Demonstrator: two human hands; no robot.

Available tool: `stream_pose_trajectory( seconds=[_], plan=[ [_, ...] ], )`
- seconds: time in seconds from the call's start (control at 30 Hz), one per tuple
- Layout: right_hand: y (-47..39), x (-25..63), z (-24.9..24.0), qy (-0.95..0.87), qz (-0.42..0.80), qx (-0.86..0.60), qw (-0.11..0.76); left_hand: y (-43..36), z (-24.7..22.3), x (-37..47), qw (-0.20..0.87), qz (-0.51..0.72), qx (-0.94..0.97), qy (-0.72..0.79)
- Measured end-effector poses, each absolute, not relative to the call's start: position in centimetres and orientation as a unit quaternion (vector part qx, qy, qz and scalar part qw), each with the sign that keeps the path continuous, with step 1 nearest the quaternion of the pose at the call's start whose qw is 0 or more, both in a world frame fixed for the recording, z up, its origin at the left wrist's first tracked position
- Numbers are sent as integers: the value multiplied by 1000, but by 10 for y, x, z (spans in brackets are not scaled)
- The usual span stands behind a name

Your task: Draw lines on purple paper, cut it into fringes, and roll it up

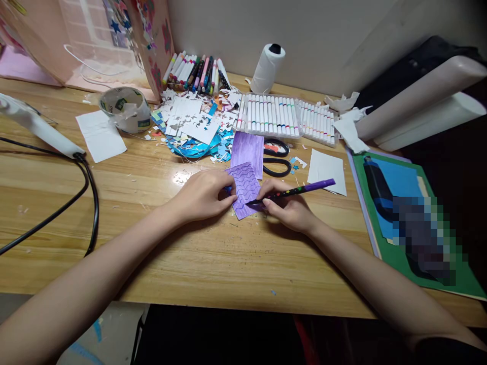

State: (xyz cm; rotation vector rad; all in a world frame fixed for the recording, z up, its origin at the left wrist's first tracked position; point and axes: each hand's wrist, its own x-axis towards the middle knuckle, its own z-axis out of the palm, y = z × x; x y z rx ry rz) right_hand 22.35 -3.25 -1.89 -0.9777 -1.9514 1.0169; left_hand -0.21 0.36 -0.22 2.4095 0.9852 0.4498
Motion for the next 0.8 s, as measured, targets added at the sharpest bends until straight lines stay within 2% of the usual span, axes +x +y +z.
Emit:
stream_pose_trajectory(
  seconds=[0.8],
  plan=[
    [-30, 225, -22, -663, 386, -474, 432, 5, -2, -3, 250, 157, 885, 359]
  ],
)
